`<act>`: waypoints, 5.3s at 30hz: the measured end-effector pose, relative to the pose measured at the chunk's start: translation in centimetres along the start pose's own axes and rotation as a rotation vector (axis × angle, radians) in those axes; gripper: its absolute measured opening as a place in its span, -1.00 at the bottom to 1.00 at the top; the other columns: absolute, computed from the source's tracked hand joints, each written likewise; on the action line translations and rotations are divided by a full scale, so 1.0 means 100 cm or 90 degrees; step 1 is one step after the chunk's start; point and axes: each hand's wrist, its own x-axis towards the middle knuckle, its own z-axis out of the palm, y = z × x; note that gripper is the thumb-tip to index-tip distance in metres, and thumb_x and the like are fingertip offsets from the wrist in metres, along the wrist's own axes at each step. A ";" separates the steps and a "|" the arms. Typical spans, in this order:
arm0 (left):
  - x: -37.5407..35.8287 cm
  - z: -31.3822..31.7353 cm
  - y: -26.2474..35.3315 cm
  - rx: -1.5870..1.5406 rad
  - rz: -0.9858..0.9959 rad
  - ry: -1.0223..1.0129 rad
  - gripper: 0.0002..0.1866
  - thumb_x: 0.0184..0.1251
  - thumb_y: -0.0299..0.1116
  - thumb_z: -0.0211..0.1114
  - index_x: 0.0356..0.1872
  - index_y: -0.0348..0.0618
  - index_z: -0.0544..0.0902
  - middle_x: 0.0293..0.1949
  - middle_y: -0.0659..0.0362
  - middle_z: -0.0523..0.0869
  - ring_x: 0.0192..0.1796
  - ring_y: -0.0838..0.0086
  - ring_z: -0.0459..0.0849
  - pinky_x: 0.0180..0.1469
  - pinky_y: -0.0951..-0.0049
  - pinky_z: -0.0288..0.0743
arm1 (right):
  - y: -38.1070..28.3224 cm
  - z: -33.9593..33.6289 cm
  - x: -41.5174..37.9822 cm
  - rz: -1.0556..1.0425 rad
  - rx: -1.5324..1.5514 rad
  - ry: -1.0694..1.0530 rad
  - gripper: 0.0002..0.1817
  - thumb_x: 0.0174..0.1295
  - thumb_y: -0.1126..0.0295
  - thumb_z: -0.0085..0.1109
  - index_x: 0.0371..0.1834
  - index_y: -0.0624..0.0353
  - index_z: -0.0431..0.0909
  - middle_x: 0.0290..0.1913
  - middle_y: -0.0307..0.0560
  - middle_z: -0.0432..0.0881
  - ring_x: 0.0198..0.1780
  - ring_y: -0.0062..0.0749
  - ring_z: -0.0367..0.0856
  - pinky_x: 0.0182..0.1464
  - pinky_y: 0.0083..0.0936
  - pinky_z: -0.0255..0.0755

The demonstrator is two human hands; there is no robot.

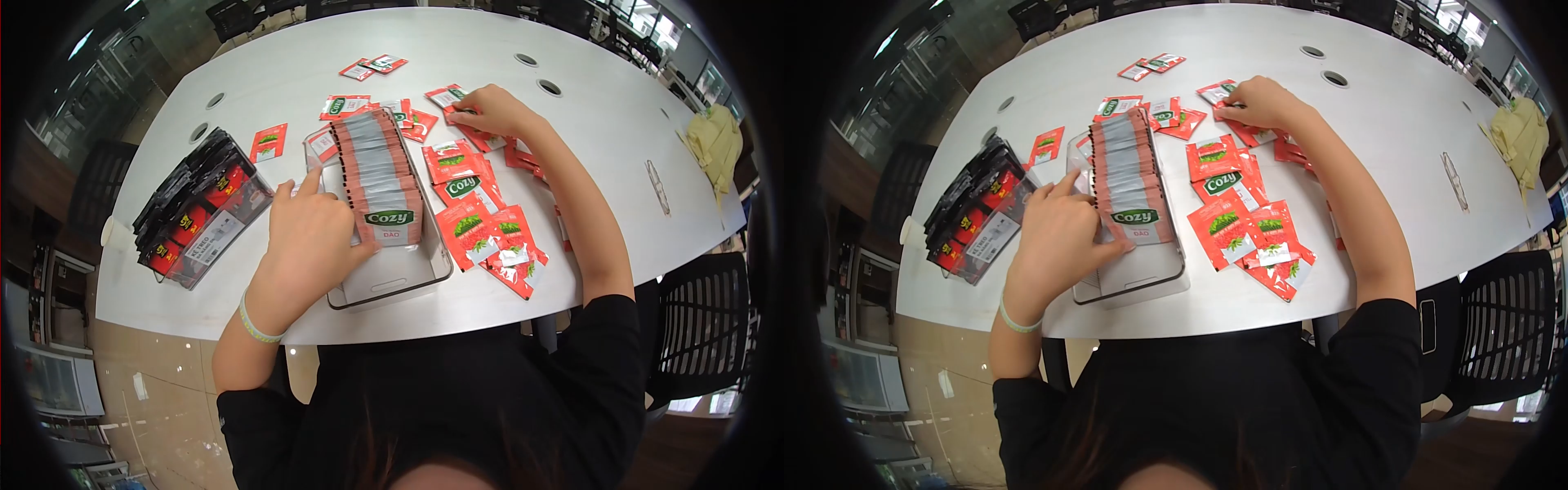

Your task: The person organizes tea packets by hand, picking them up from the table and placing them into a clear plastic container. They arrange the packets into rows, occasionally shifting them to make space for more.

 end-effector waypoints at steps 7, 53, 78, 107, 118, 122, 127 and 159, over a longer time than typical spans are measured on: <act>-0.004 -0.030 -0.063 -0.527 -0.048 0.031 -0.56 0.50 -0.18 0.12 0.13 -0.37 0.59 0.07 -0.05 0.68 0.07 0.30 0.63 0.11 0.43 0.44 | -0.012 0.020 0.031 -0.205 0.055 0.214 -0.47 0.30 -0.09 0.11 0.06 0.12 0.69 -0.02 0.17 0.70 -0.04 -0.02 0.69 0.39 -0.01 0.21; 0.161 0.252 -0.179 -0.312 -0.005 0.351 -0.50 0.44 -0.14 0.19 0.29 -0.15 0.42 0.22 -0.20 0.42 0.28 -0.21 0.37 0.26 -0.02 0.35 | -0.011 0.012 -0.123 -0.160 -0.090 -0.004 -0.31 0.30 -0.24 0.03 0.41 -0.15 0.42 0.56 0.09 0.10 0.60 0.10 -0.09 0.52 0.24 -0.36; 0.104 0.084 -0.062 -1.129 -0.083 0.258 -0.39 0.62 0.04 -0.21 0.19 -0.33 0.56 0.05 0.12 0.69 0.08 0.49 0.57 0.23 0.44 0.37 | 0.039 -0.033 -0.145 0.113 -0.033 -0.281 0.58 -0.67 -0.27 0.66 0.61 -0.32 -0.09 0.63 0.10 -0.20 0.63 0.10 -0.36 0.48 0.35 -0.41; 0.051 0.057 -0.104 -0.853 0.015 0.058 -0.66 0.56 -0.37 0.00 0.18 -0.28 0.59 0.05 0.19 0.68 0.12 0.56 0.60 0.26 0.50 0.40 | 0.046 -0.002 -0.115 0.071 -0.016 0.228 -0.70 0.43 0.23 0.09 0.00 0.21 0.65 -0.41 0.09 0.65 -0.36 -0.27 0.55 -0.07 -0.44 0.43; 0.034 0.025 -0.061 -0.718 0.150 0.353 -0.58 0.57 -0.20 0.01 0.22 -0.28 0.56 0.13 0.03 0.68 0.23 0.36 0.59 0.32 0.39 0.34 | 0.065 -0.003 -0.112 0.060 0.491 0.302 -0.76 0.42 0.31 0.13 -0.08 0.30 0.57 -0.24 -0.22 0.67 -0.22 -0.68 0.55 -0.18 -0.63 0.44; 0.030 0.026 -0.052 -0.610 0.187 0.329 -0.58 0.53 -0.19 0.05 0.19 -0.28 0.58 0.13 -0.01 0.67 0.18 0.34 0.61 0.25 0.38 0.40 | 0.068 -0.008 -0.114 0.070 0.552 0.299 -0.82 0.32 0.37 0.19 -0.12 0.24 0.55 -0.23 -0.23 0.67 -0.21 -0.68 0.58 -0.13 -0.63 0.46; 0.022 0.017 -0.038 -0.615 0.151 0.252 -0.60 0.51 -0.22 0.07 0.17 -0.28 0.58 0.11 -0.05 0.67 0.13 0.24 0.63 0.18 0.36 0.44 | 0.056 -0.018 -0.121 0.074 0.600 0.252 -0.86 0.26 0.45 0.19 -0.14 0.19 0.58 -0.19 -0.25 0.67 -0.13 -0.61 0.61 -0.04 -0.61 0.48; 0.008 0.018 -0.048 -0.418 0.221 0.083 0.12 -0.07 -0.32 0.41 0.56 -0.03 -0.08 0.46 -0.26 0.14 0.56 -0.15 0.00 0.51 -0.05 -0.07 | -0.181 -0.027 -0.106 -0.350 0.322 -0.035 -0.76 0.06 0.49 0.40 -0.21 0.19 0.61 -0.34 -0.18 0.65 -0.27 -0.34 0.64 -0.03 -0.44 0.41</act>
